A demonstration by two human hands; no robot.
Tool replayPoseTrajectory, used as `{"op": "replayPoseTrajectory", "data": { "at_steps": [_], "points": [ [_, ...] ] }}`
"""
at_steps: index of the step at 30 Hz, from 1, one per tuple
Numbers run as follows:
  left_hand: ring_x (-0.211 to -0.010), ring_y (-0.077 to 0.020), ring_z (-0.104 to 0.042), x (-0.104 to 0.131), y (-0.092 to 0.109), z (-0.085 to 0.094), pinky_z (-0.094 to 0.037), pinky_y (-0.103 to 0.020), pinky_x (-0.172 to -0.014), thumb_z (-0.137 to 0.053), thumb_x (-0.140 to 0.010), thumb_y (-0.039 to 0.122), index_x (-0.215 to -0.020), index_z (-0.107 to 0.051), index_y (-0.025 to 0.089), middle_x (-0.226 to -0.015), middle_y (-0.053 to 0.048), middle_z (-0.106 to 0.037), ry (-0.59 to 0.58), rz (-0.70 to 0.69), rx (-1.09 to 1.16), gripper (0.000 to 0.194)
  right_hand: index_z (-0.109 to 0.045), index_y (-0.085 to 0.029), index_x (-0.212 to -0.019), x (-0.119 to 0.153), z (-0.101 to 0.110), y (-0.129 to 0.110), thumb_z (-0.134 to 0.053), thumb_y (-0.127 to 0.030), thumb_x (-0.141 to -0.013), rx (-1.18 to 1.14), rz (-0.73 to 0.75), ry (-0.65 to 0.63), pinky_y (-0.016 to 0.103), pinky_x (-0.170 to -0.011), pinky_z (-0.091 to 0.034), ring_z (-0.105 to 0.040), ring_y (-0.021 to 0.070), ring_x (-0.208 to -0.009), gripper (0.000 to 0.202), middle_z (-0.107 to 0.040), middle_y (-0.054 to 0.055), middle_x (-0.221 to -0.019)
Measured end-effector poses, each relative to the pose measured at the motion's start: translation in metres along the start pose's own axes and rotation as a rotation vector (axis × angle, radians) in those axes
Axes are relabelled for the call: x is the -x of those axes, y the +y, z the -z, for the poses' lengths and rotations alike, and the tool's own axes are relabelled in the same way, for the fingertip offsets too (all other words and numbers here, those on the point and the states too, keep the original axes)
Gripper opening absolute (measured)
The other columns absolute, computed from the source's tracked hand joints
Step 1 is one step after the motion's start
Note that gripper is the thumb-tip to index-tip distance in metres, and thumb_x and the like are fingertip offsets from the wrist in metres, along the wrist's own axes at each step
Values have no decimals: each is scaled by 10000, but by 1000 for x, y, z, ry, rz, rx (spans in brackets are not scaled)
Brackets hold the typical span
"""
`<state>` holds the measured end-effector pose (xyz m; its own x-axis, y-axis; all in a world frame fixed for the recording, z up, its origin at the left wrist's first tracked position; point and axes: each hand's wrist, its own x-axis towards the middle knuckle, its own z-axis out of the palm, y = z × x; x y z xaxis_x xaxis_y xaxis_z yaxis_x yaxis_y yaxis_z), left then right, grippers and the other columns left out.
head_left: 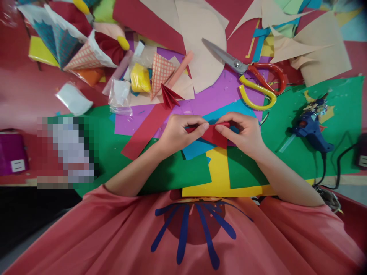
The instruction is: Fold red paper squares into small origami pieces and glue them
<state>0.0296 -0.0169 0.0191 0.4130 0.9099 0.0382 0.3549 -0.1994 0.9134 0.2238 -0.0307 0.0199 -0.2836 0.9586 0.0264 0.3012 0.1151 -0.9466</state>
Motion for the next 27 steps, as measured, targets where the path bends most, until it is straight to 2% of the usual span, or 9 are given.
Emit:
{"op": "replayPoseTrajectory", "data": {
  "at_steps": [8,14,20,27],
  "points": [
    [-509,-52,-513,0,1,-1,-393,-146,-506,-533,-809,223,-613,-646,139,-535,33,-600,0,-56,-16,241,-660,-175,-742,0,-1,-1,-629,-254,-836,4,-5,-16,237,-593,-429,-560,100,-634,127,-670,-4,-699],
    [-555,-56,-532,-2,2,-1,-411,-154,-536,-539,-791,209,-675,-654,143,-623,20,-649,-56,-14,18,177,-650,-174,-727,1,-3,-2,-626,-260,-825,36,-37,-49,241,-574,-412,-532,99,-602,133,-656,-8,-671],
    [-538,-45,-510,-1,2,-1,-393,-146,-526,-545,-778,158,-643,-631,138,-579,35,-613,-14,-45,17,161,-656,-173,-757,1,-4,-1,-633,-275,-819,-19,-56,-29,240,-573,-423,-536,95,-605,121,-657,-8,-696],
    [-556,-55,-527,-1,-1,-2,-406,-165,-541,-547,-802,223,-692,-662,145,-629,21,-650,-60,-30,14,177,-634,-178,-734,2,-4,0,-628,-290,-821,-57,-99,-43,232,-544,-407,-499,84,-569,141,-626,-22,-656]
  ]
}}
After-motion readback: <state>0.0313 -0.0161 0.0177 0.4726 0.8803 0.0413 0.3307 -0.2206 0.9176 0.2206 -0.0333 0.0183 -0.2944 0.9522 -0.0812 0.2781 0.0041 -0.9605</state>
